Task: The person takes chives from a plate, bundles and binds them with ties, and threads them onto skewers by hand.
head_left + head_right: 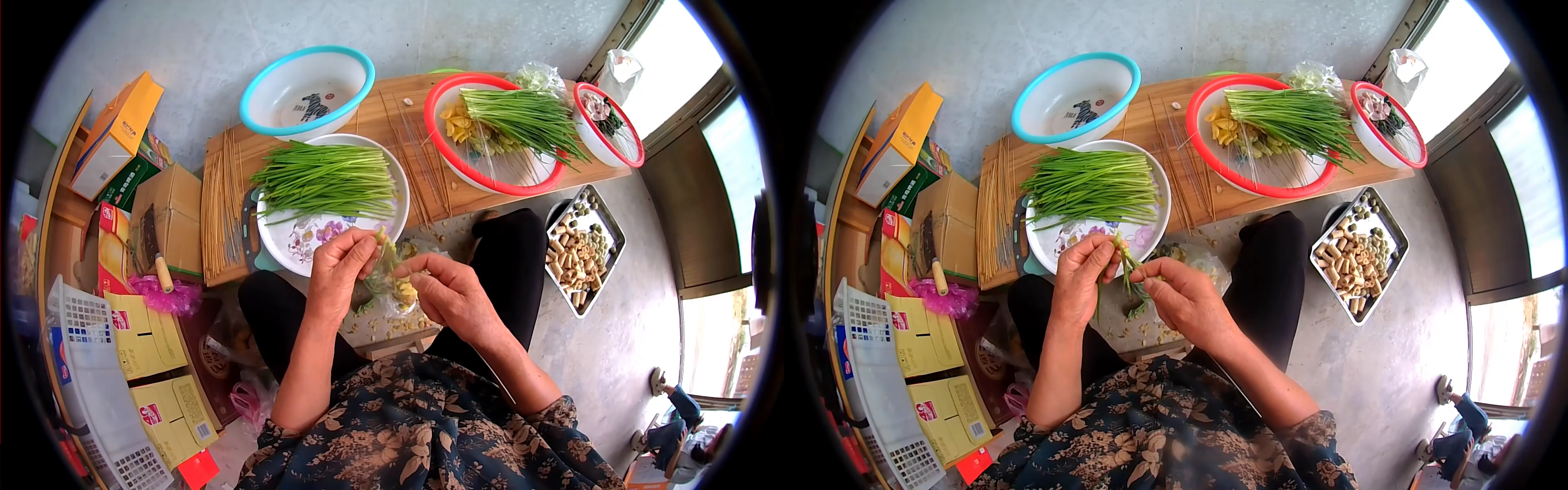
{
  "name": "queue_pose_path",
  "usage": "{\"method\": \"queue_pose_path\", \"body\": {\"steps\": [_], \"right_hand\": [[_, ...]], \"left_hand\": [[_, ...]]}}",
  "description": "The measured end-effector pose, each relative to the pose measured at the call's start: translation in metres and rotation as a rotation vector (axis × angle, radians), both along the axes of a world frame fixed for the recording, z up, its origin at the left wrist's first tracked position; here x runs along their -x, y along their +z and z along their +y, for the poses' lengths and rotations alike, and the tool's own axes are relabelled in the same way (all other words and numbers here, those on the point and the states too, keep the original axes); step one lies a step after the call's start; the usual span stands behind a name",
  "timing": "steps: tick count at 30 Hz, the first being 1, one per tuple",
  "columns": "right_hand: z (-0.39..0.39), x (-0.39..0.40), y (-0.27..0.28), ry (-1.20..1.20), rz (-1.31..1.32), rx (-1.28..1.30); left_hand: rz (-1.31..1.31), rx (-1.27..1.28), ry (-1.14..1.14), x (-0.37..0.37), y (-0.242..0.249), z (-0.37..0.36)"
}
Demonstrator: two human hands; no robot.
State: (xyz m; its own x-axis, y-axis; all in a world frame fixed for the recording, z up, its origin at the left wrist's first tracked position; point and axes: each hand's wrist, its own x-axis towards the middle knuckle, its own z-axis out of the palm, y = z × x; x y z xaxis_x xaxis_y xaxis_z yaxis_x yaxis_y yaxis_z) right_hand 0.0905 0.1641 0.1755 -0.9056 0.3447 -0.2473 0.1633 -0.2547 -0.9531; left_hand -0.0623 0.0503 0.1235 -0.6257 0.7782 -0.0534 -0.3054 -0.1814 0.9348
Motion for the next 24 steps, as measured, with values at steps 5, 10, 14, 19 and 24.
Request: {"method": "queue_pose_path", "body": {"steps": [5, 10, 14, 19, 24], "right_hand": [[0.000, 0.000, 0.000, 0.000, 0.009, -0.005], [0.004, -0.001, 0.001, 0.027, -0.010, 0.085], [0.005, -0.003, -0.001, 0.055, 0.015, 0.150], [0.005, -0.007, -0.003, 0.028, 0.031, 0.191], [0.006, -0.013, 0.003, 0.025, -0.043, 0.099]], "left_hand": [[0.107, -0.025, -0.025, 0.004, -0.005, -0.001], [0.332, -0.067, -0.044, 0.005, 0.006, 0.004], [0.153, -0.045, -0.191, 0.007, 0.015, 0.004], [0.043, -0.060, -0.355, 0.013, 0.009, 0.003], [-0.046, -0.099, -0.312, 0.018, 0.005, 0.000]]}}
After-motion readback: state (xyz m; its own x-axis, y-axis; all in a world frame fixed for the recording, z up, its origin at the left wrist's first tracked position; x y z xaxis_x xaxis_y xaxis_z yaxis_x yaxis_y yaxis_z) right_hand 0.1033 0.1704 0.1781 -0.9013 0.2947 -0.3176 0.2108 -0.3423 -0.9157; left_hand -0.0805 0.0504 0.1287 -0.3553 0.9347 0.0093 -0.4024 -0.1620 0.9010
